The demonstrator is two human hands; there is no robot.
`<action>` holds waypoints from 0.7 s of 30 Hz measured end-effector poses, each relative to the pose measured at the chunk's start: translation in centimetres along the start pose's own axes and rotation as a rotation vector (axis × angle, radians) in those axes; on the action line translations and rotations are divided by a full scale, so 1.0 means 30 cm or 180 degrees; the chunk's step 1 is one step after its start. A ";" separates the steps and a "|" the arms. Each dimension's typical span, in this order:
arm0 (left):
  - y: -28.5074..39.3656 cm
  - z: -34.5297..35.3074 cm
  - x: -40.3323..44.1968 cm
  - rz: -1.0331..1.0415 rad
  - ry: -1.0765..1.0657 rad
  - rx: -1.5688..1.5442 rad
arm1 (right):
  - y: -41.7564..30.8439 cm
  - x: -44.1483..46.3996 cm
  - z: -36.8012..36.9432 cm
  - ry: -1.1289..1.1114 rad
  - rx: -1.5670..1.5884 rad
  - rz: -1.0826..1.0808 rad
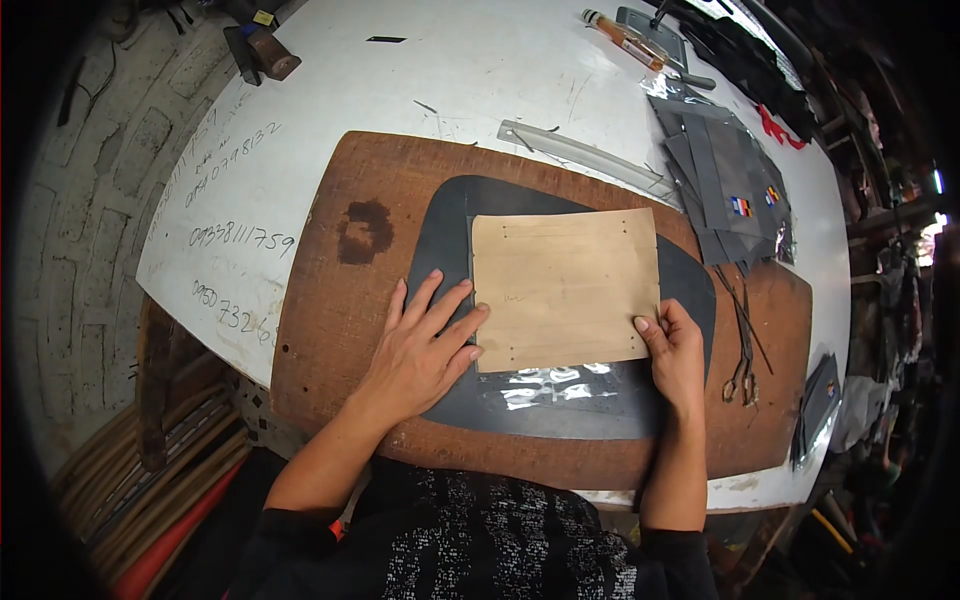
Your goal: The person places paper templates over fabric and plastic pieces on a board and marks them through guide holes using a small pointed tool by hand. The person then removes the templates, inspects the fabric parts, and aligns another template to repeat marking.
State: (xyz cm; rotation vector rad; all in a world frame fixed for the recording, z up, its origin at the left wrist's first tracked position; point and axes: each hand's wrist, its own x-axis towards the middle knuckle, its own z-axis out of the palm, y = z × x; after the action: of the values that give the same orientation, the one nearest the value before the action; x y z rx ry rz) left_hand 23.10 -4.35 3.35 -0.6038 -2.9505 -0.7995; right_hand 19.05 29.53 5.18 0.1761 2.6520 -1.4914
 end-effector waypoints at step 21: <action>-0.002 -0.001 0.001 0.0023 -0.0045 0.0035 | -0.004 0.000 0.009 0.0060 -0.0067 -0.0019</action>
State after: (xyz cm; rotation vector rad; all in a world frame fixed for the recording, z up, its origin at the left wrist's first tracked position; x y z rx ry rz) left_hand 23.06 -4.40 3.37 -0.6216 -2.9617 -0.7813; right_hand 19.03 29.24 5.14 0.1815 2.6840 -1.4702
